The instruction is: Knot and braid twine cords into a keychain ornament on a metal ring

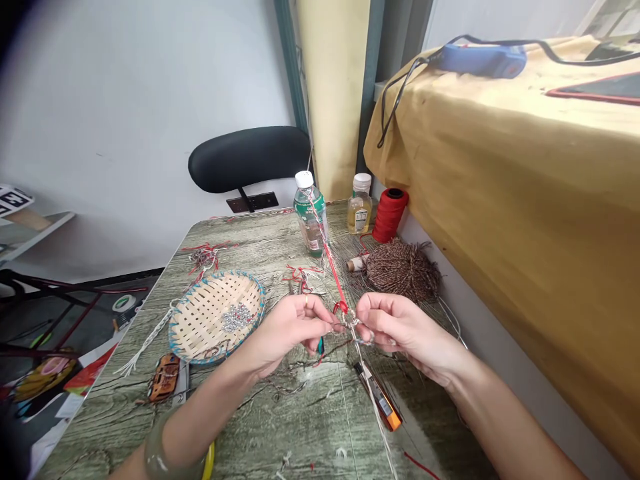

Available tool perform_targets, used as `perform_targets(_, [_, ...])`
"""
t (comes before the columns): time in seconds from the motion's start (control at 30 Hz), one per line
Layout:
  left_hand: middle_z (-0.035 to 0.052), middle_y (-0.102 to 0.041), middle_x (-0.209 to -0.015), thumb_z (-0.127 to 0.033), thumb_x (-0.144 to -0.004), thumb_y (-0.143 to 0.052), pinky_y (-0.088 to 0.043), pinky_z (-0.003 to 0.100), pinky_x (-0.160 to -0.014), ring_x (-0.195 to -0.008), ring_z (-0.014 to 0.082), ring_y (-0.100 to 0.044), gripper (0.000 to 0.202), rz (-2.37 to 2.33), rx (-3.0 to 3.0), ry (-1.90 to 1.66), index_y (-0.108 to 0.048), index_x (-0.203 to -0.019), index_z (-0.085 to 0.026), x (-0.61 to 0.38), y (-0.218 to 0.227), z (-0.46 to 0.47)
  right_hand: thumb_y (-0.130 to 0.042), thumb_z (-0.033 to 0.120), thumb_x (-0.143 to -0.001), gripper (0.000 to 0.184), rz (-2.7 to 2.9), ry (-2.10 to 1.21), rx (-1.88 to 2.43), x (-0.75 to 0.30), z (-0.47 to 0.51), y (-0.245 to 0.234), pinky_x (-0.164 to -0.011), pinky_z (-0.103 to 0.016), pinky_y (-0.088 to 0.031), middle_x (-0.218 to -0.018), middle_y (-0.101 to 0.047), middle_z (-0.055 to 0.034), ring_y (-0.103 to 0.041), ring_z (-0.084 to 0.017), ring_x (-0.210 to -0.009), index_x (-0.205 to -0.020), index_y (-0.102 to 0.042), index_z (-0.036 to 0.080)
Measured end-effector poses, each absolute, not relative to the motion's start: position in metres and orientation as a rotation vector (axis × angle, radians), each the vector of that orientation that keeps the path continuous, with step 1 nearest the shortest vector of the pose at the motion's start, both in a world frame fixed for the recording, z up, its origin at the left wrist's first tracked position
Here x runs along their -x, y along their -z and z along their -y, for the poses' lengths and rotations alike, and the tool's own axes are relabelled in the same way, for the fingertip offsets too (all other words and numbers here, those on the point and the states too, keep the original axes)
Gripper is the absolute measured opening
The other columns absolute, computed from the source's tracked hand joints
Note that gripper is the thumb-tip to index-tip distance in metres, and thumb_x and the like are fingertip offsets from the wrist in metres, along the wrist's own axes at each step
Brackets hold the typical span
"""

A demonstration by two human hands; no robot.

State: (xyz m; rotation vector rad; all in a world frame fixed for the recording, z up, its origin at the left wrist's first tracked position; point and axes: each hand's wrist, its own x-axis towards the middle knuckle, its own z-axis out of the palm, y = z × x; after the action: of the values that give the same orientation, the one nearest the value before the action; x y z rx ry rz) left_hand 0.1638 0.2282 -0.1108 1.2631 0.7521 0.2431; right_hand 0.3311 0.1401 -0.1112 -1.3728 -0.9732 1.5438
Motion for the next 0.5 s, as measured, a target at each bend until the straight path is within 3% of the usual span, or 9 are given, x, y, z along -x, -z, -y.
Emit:
perform_targets(0.13, [0.0004, -0.061, -0.064, -0.011, -0.065, -0.054, -0.035, 0.017, -0.040, -0.040, 0.0026, -0.041, 0.007, -0.727, -1.288, -0.268, -0.054, -0.071, -0.013, -0.154, 0.105, -0.233, -0.057, 0.038, -0.078, 0.021, 1.112, -1.485, 1.419, -0.339, -0.141, 0.104, -0.044, -0.020, -0.020, -0.060, -0.035, 0.0064, -0.026, -0.007, -0.049, -0.076, -0.052, 0.018])
perform_targets(0.27, [-0.0031, -0.055, -0.058, -0.018, -0.069, -0.056, -0.033, 0.016, -0.040, -0.042, 0.0041, -0.041, 0.012, -0.734, -1.389, -0.155, -0.060, -0.080, -0.014, -0.134, 0.096, -0.241, -0.053, 0.039, -0.081, 0.022, 1.505, -1.187, 1.602, -0.355, -0.137, 0.088, -0.055, -0.023, -0.033, -0.066, -0.049, 0.0032, -0.044, -0.011, -0.059, -0.092, -0.059, 0.020])
perform_targets(0.4, [-0.0041, -0.052, -0.052, -0.031, -0.072, -0.058, -0.029, 0.017, -0.041, -0.044, 0.0055, -0.040, 0.018, -0.873, -1.549, -0.077, -0.064, -0.078, -0.015, -0.108, 0.085, -0.246, -0.050, 0.038, -0.083, 0.024, 1.738, -0.963, 1.695, -0.369, -0.127, 0.083, -0.068, -0.026, -0.042, -0.083, -0.065, -0.0032, -0.057, -0.018, -0.076, -0.085, -0.065, 0.019])
perform_targets(0.5, [-0.0042, -0.052, -0.049, -0.034, -0.073, -0.058, -0.028, 0.018, -0.044, -0.045, 0.0060, -0.040, 0.021, -0.989, -1.673, -0.094, -0.065, -0.067, -0.015, -0.088, 0.075, -0.247, -0.055, 0.044, -0.077, 0.029, 1.593, -0.724, 1.849, -0.374, -0.116, 0.089, -0.062, -0.026, -0.046, -0.074, -0.068, -0.0035, -0.060, -0.019, -0.069, -0.074, -0.069, 0.019])
